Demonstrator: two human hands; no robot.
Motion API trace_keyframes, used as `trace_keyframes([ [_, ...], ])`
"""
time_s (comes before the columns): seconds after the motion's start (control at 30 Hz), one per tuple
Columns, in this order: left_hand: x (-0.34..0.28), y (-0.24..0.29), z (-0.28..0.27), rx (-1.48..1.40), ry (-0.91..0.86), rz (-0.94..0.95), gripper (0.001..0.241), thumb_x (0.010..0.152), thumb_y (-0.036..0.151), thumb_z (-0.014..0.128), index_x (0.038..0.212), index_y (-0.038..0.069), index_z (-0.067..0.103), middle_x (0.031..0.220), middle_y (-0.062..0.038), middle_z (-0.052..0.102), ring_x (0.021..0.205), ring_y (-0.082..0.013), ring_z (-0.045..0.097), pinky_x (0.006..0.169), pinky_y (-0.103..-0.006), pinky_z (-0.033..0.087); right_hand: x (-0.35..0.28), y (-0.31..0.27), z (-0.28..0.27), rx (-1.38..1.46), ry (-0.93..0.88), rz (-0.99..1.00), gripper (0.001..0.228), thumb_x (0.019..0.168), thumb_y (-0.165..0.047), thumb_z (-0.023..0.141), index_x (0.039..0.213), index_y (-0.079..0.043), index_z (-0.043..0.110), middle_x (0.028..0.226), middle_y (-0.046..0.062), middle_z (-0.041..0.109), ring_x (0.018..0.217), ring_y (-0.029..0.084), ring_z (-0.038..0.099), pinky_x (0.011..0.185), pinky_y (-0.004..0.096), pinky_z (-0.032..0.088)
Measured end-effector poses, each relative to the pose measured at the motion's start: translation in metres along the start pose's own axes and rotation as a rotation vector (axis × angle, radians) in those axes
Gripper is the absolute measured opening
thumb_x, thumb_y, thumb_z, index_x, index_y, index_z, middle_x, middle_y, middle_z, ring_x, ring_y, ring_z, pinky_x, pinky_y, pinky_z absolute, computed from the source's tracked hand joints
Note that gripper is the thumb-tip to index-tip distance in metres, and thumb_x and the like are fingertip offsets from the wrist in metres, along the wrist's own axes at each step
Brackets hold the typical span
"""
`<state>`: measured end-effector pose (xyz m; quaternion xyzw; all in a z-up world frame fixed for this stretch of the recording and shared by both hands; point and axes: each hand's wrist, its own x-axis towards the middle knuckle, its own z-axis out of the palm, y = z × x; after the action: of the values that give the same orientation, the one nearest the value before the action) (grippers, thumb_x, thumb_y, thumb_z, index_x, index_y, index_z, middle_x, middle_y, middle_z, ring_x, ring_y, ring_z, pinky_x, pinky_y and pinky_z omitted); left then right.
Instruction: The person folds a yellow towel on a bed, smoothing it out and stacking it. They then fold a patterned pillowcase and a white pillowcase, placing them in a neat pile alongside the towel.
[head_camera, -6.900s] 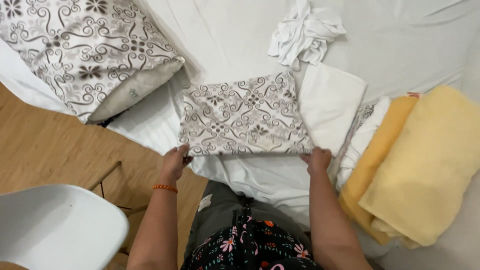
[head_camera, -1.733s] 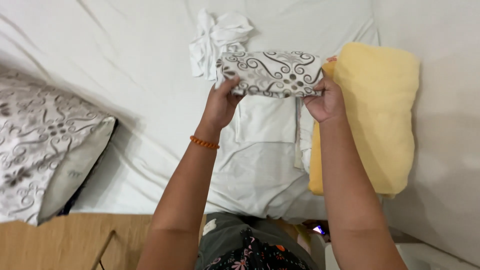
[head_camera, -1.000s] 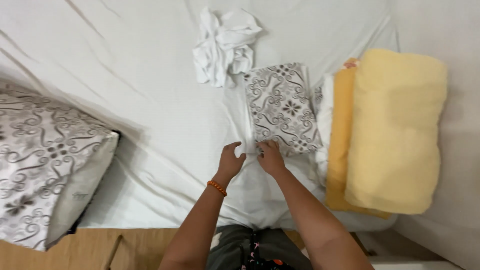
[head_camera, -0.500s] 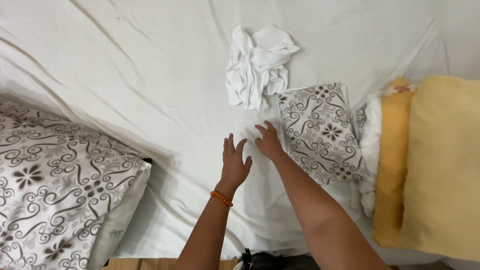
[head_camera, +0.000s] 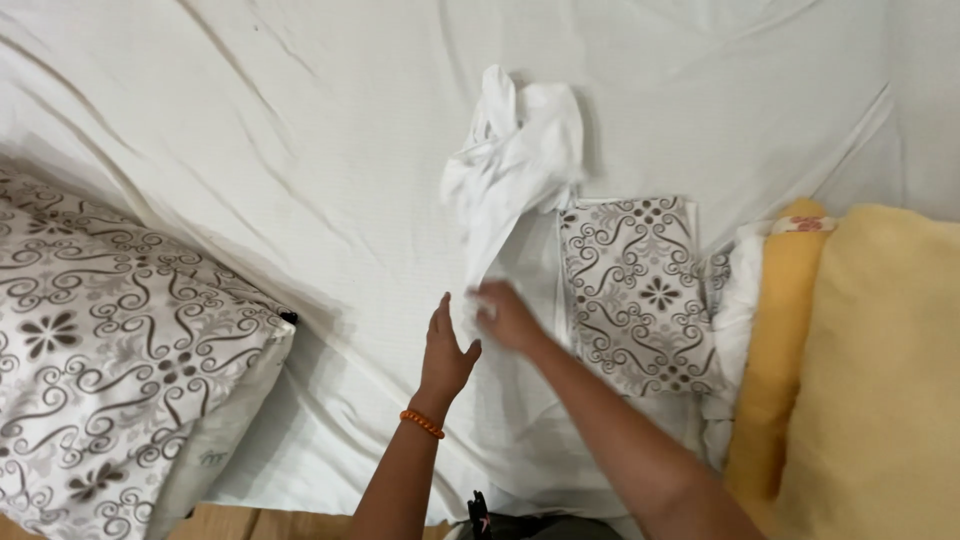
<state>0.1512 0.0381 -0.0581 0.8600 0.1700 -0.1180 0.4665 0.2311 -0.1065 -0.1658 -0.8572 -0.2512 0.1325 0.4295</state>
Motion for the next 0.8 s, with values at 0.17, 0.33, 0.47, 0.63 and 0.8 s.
trace_keyframes([
  [0.17, -0.040, -0.004, 0.016, -0.086, 0.056, 0.010, 0.072, 0.086, 0.015, 0.075, 0.147, -0.002, 0.042, 0.144, -0.026, 0.049, 0.129, -0.0408, 0.051, 0.106, -0.0440, 0.048, -0.139, -0.095, -0.007, 0.360, -0.078, 0.189, 0.024, 0.088, 0.000, 0.068, 0.107, -0.011, 0.078, 0.099, 0.006, 0.063, 0.104, 0.021, 0.060, 0.098, 0.037, 0.051],
  [0.33, -0.096, -0.035, 0.056, -0.312, 0.098, -0.073, 0.055, 0.091, 0.011, 0.063, 0.143, -0.005, 0.052, 0.133, -0.025, 0.066, 0.118, -0.0375, 0.066, 0.099, -0.0409, 0.055, -0.207, -0.069, -0.014, 0.689, -0.160, 0.411, 0.019, 0.095, -0.009, 0.061, 0.109, -0.007, 0.074, 0.110, 0.004, 0.075, 0.104, 0.019, 0.070, 0.093, 0.035, 0.057],
  [0.47, -0.143, 0.015, 0.052, 0.031, 0.071, 0.291, 0.048, 0.079, 0.005, 0.074, 0.125, 0.002, 0.066, 0.138, -0.019, 0.059, 0.120, -0.0359, 0.062, 0.101, -0.0394, 0.052, -0.187, -0.083, -0.058, 1.084, 0.014, 0.594, 0.043, 0.098, -0.025, 0.059, 0.138, -0.014, 0.049, 0.123, 0.009, 0.062, 0.108, 0.022, 0.064, 0.087, 0.039, 0.059],
  [0.63, -0.187, 0.017, 0.075, 0.033, 0.056, 0.422, 0.045, 0.070, -0.002, 0.066, 0.114, 0.001, 0.072, 0.136, -0.020, 0.060, 0.123, -0.0379, 0.060, 0.103, -0.0402, 0.051, -0.199, -0.077, -0.071, 1.170, -0.033, 0.755, 0.053, 0.100, -0.030, 0.063, 0.147, -0.012, 0.045, 0.130, 0.012, 0.062, 0.117, 0.024, 0.062, 0.093, 0.037, 0.056],
  [0.8, -0.218, 0.041, 0.047, -0.477, 0.209, 0.257, 0.039, 0.086, 0.005, 0.049, 0.120, -0.003, 0.065, 0.116, -0.020, 0.073, 0.112, -0.0294, 0.068, 0.102, -0.0339, 0.050, -0.213, -0.058, -0.042, 1.170, -0.013, 0.808, 0.050, 0.101, -0.033, 0.046, 0.147, -0.015, 0.047, 0.132, 0.005, 0.060, 0.109, 0.021, 0.061, 0.084, 0.041, 0.052],
])
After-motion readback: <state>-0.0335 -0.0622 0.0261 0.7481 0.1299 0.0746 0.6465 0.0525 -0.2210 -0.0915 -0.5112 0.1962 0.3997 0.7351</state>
